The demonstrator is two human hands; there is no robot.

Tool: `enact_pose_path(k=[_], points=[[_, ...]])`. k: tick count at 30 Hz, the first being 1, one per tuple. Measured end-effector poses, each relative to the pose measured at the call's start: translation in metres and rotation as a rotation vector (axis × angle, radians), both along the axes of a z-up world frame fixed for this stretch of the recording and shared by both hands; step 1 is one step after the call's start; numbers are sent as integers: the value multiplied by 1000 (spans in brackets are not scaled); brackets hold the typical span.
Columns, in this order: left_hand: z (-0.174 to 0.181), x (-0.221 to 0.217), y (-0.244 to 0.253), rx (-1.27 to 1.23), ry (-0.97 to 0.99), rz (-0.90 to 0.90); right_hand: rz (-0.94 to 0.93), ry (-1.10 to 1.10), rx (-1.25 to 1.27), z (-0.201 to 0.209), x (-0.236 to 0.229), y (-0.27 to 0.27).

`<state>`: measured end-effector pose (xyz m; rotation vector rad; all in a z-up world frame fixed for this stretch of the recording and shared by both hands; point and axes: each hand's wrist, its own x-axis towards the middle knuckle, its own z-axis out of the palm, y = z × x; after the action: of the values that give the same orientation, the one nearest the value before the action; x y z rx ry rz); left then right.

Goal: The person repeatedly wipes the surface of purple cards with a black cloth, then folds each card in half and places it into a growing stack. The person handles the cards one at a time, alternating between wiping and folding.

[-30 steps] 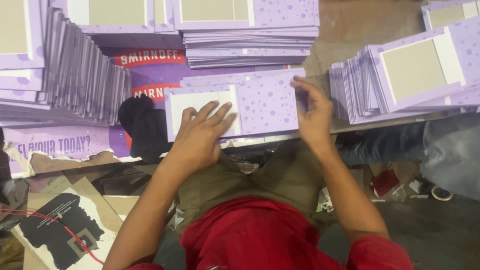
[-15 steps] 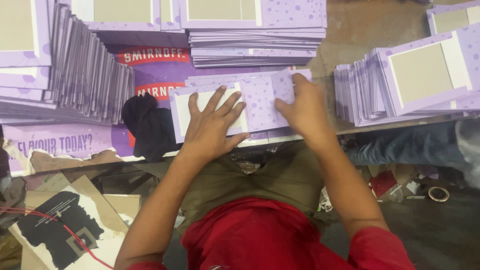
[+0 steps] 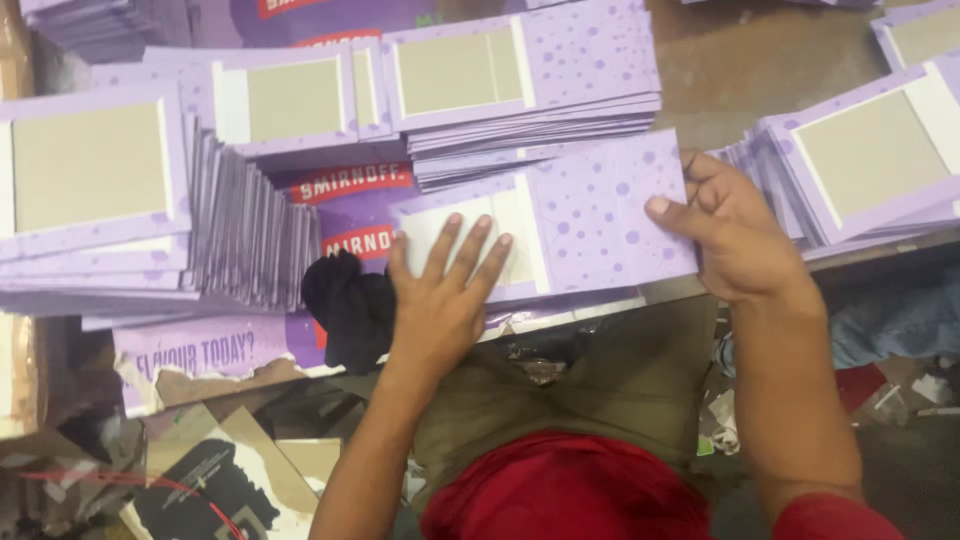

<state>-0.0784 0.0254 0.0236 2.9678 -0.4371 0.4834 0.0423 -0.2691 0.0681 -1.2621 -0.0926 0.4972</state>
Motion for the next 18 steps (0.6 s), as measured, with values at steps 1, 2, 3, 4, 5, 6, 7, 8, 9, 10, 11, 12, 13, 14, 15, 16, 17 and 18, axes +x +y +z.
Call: enact_pose_path(k=[1, 2, 3, 4, 5, 6, 7, 8, 9, 10, 11, 12, 13, 14, 15, 16, 17, 18], points=[[-1, 0, 2, 15, -64, 5, -20, -43, -6, 3, 1, -2], [0, 8, 6, 30, -134, 16, -35, -91, -11, 6, 6, 0], [2, 17, 10, 45, -204, 26, -50, -139, -16, 8, 13, 3], [4, 29, 14, 38, -203, 9, -110, -232, -137, 9, 23, 7], [7, 48, 18, 32, -202, -7, -171, -324, -259, 8, 35, 14], [12, 68, 23, 27, -199, -21, -231, -413, -380, 6, 49, 21], [16, 92, 28, 75, -182, -23, -234, -458, -324, 5, 65, 26], [20, 114, 31, 121, -165, -24, -235, -502, -270, 2, 81, 30], [23, 133, 35, 87, -153, -23, -282, -507, -309, -4, 97, 36], [24, 149, 38, 52, -142, -28, -334, -510, -349, -12, 111, 42], [23, 159, 40, 17, -130, -33, -387, -513, -389, -19, 126, 45], [22, 167, 43, -33, -45, -38, -407, -585, -441, -26, 140, 47], [20, 175, 45, -83, 40, -43, -426, -656, -494, -34, 151, 49], [17, 180, 48, -133, 129, -48, -444, -724, -549, -43, 160, 48], [14, 184, 49, -141, 133, -48, -441, -716, -664, -50, 166, 46], [9, 184, 50, -153, 144, -43, -430, -701, -781, -58, 169, 43], [5, 184, 51, -164, 154, -39, -418, -684, -897, -64, 171, 42], [3, 185, 52, -166, 167, -30, -449, -756, -927, -69, 170, 42]])
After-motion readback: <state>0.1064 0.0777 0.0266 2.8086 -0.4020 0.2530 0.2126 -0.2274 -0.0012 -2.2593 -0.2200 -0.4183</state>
